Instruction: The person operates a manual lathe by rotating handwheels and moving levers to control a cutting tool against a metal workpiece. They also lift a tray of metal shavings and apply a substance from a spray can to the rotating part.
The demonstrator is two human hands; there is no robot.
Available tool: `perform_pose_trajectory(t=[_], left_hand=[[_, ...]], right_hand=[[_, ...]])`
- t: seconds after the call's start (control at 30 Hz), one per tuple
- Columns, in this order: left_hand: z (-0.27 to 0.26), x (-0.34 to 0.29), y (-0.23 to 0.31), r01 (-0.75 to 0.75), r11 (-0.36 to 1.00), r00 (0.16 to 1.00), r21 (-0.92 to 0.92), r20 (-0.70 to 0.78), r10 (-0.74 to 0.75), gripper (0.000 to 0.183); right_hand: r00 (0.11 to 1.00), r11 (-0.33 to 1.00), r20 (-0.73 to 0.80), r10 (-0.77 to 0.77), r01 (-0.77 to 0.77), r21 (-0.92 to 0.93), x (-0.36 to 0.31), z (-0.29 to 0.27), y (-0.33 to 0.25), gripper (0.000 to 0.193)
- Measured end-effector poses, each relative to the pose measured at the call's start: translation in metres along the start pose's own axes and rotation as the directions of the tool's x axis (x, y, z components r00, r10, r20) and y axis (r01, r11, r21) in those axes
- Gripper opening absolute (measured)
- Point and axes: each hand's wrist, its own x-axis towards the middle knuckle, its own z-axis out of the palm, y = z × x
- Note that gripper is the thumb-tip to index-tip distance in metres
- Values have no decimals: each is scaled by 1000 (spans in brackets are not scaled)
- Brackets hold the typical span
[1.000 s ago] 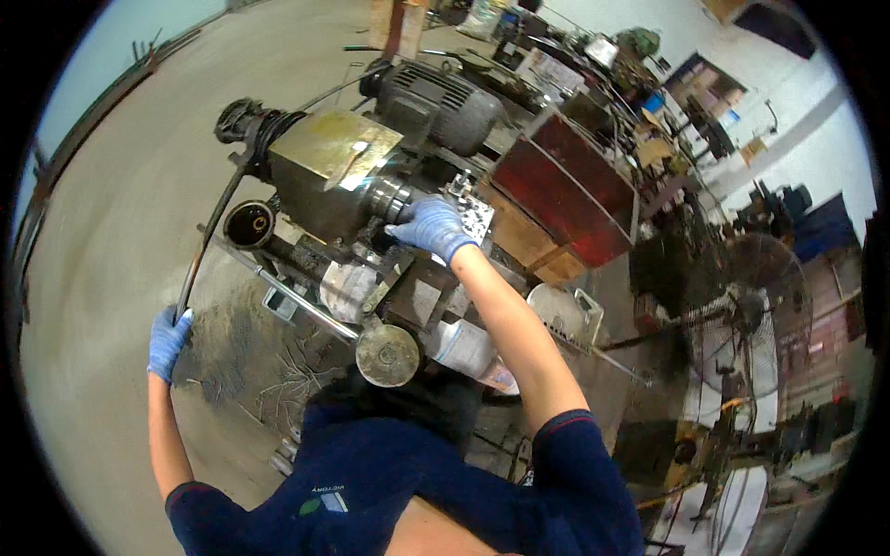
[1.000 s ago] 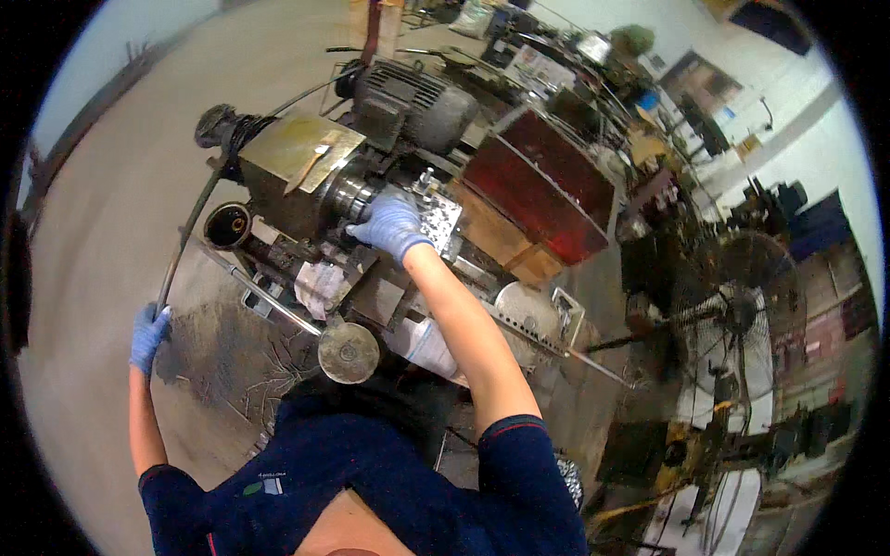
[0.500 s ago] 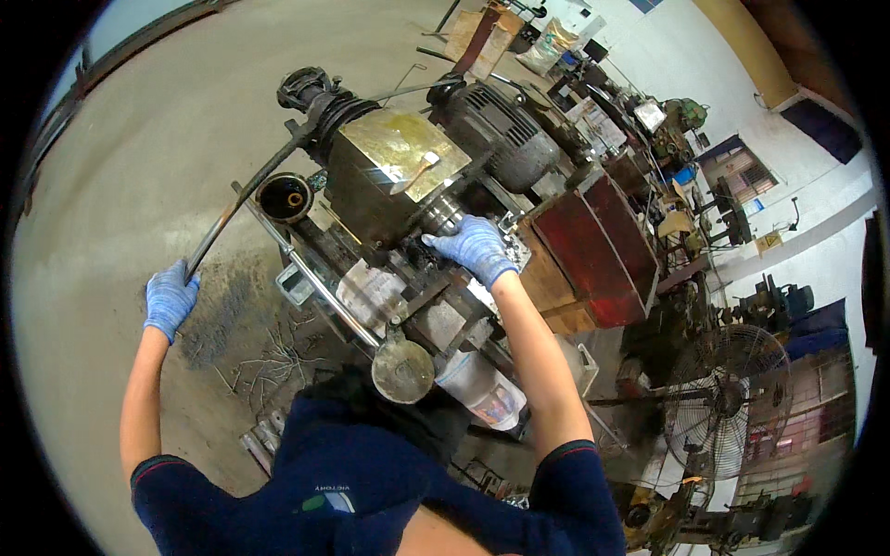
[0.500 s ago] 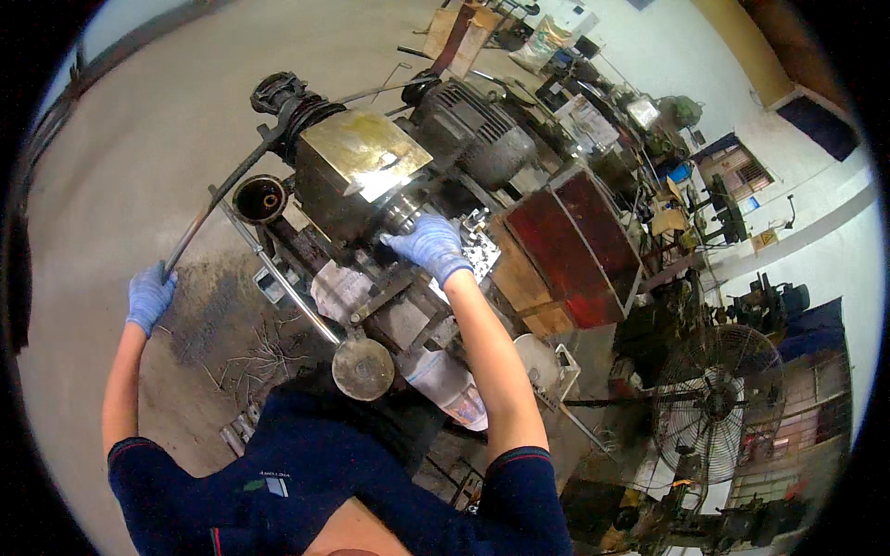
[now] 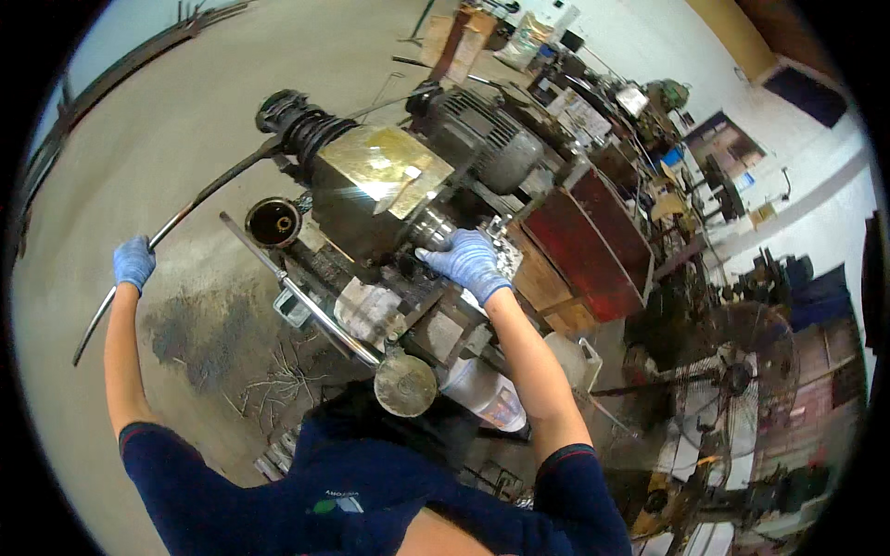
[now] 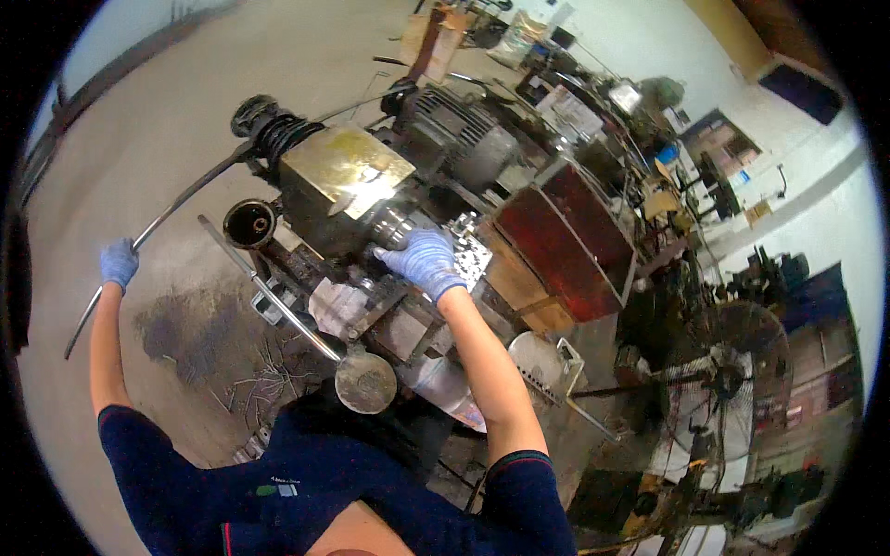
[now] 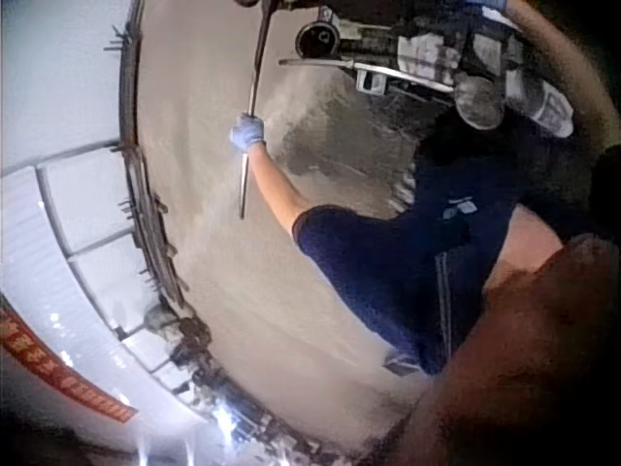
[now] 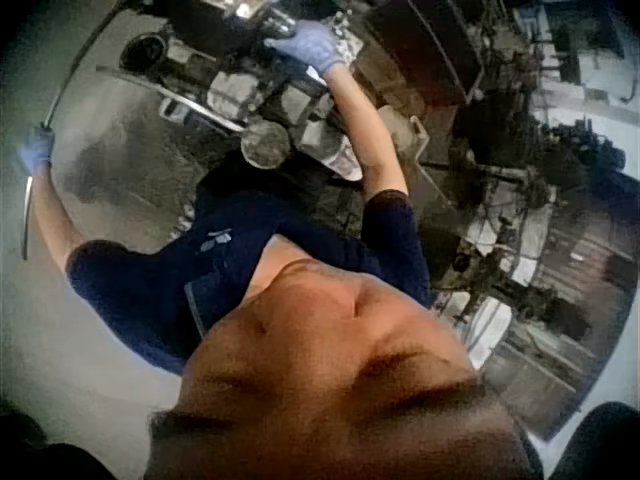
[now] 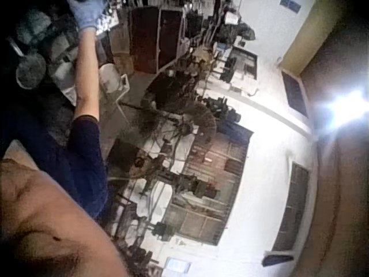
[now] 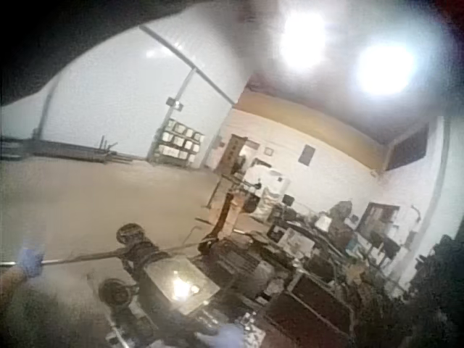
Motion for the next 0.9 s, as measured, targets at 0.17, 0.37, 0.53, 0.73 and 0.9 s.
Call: perform_pose_trajectory(t=[0.17,0.37,0.53,0.73,0.9], left_hand=[[-15,-36,120,-361,477,845,-802,-497,-198,36],[120,-89,262,-44,772,964,-634,176,200,38],[186,-44,259,-587,799,777,-128,187,601,22],[202,-10,254,-625,773,756,-109,165,634,33],[66,-30,245,-223,871,853,-438,345,391,40]], right_hand=[[870,929,-492,38,151,339,-60,-12,50,34],[808,945,-534,249,-81,318,-167,3,139,21],[731,721,-305,611,-354,596,-251,34,188,32],[631,614,-186,753,-572,544,-312,67,255,33],[595,614,-218,773,-789,26,-371,86,327,59]])
